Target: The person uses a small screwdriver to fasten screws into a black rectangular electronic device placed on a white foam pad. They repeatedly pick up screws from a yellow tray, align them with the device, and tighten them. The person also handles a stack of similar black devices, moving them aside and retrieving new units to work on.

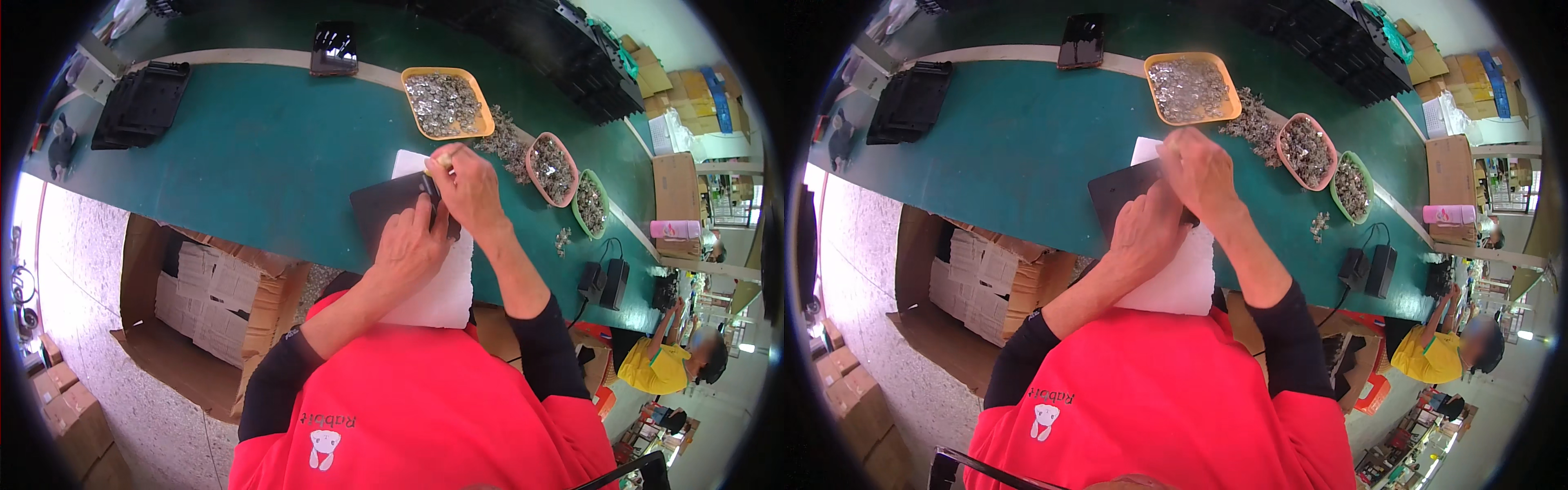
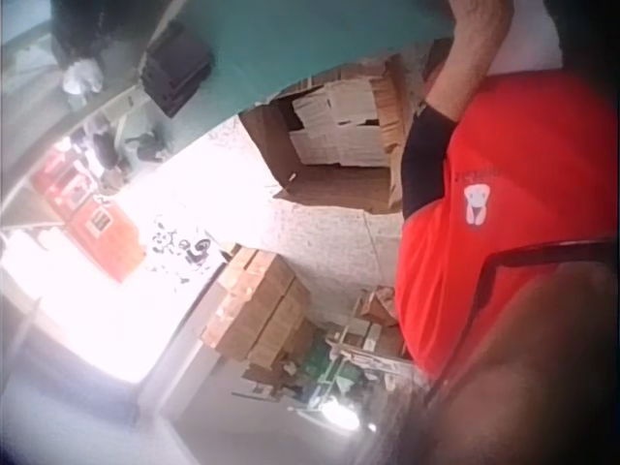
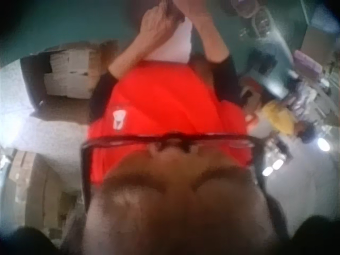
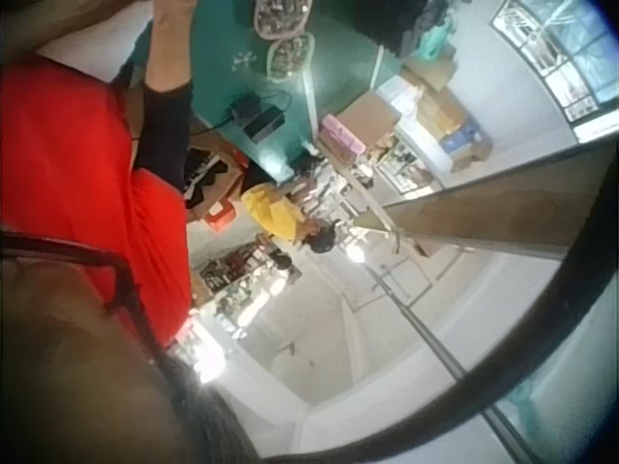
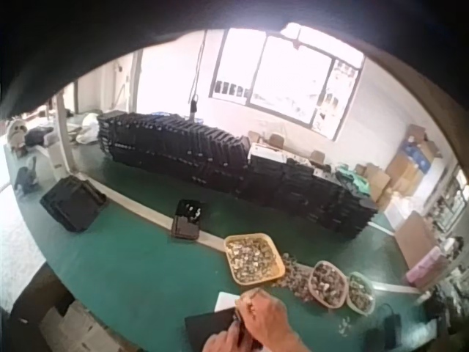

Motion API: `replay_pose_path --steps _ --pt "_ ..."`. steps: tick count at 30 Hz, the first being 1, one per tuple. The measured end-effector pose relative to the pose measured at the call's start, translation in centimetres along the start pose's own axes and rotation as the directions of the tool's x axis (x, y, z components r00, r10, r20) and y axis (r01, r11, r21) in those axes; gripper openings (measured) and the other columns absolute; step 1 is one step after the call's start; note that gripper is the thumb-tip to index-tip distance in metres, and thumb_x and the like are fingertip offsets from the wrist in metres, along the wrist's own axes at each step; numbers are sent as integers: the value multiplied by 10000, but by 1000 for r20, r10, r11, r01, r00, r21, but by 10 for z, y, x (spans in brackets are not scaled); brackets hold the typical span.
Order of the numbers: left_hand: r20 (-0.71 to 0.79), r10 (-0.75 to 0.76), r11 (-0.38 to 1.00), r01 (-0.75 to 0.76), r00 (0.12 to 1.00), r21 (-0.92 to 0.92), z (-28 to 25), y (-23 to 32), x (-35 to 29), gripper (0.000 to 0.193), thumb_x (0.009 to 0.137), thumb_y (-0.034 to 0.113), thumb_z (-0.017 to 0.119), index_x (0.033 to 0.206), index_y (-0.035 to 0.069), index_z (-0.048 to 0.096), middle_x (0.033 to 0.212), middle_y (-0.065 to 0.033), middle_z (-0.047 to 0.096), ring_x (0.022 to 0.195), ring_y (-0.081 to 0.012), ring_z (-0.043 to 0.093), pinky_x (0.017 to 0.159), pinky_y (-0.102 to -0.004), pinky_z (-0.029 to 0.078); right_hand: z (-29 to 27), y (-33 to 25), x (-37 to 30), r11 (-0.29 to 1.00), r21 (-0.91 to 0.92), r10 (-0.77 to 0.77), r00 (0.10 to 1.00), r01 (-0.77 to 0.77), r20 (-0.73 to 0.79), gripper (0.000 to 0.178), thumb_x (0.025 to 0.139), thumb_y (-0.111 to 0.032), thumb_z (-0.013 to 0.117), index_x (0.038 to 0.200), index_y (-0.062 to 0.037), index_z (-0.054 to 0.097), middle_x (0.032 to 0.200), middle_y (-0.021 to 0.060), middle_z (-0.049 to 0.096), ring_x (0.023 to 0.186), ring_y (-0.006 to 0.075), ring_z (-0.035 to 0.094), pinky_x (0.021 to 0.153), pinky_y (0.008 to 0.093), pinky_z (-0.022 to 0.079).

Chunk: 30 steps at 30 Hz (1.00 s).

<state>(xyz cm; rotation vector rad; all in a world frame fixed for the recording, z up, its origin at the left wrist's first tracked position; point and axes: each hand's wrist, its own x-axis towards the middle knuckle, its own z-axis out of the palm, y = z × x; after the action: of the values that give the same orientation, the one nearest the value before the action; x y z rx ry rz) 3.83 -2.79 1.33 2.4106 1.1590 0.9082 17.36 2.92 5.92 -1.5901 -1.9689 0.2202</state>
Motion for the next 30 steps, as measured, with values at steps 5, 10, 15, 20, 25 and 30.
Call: replay_pose_path --steps 5,10,15,20,25,30 --pt "-18 -52 994 50 998 -101 3 3 1 409 722 104 670 1098 29 527 1018 -159 519 785 -335 552 670 -443 427 3 -2 -17 997 63 56 998 -54 -27 171 883 -176 633 887 -4 628 830 144 654 717 306 656 632 366 527" --pt "-20 -54 993 52 998 -106 -4 5 2 373 730 120 668 1066 41 526 986 -154 516 792 -334 572 665 -461 443 -8 19 -11 838 404 325 930 -368 174 214 873 -208 653 921 0 659 817 143 693 691 231 682 638 331 534" --pt "-49 46 999 -47 998 -12 0 3 -2 502 743 212 707 1162 -31 577 1018 -172 533 740 -263 564 604 -381 442 -7 17 -7 935 313 170 985 -165 14 200 865 -194 667 927 -4 662 813 123 692 702 195 675 633 304 541" --pt "-41 16 1000 -16 999 0 -1 3 2 276 793 166 634 1035 51 567 949 -156 541 812 -352 587 683 -462 460 4 -15 -15 990 -79 114 989 -121 -89 236 888 -273 582 880 -43 636 865 146 649 815 352 641 709 420 518" --pt "-33 53 996 -51 998 69 3 1 -2 367 804 202 671 1154 108 610 1122 -185 557 882 -349 609 722 -446 487 3 -3 -20 975 41 223 971 -220 -81 273 854 -281 625 853 -8 639 801 174 648 766 326 654 664 394 513" --pt "-46 115 983 -107 992 150 -3 7 -2 422 780 206 706 1182 107 625 1162 -175 540 917 -337 615 765 -423 502 -26 18 -48 858 412 391 910 -306 -140 230 856 -204 597 817 16 649 675 126 650 616 180 630 584 322 487"
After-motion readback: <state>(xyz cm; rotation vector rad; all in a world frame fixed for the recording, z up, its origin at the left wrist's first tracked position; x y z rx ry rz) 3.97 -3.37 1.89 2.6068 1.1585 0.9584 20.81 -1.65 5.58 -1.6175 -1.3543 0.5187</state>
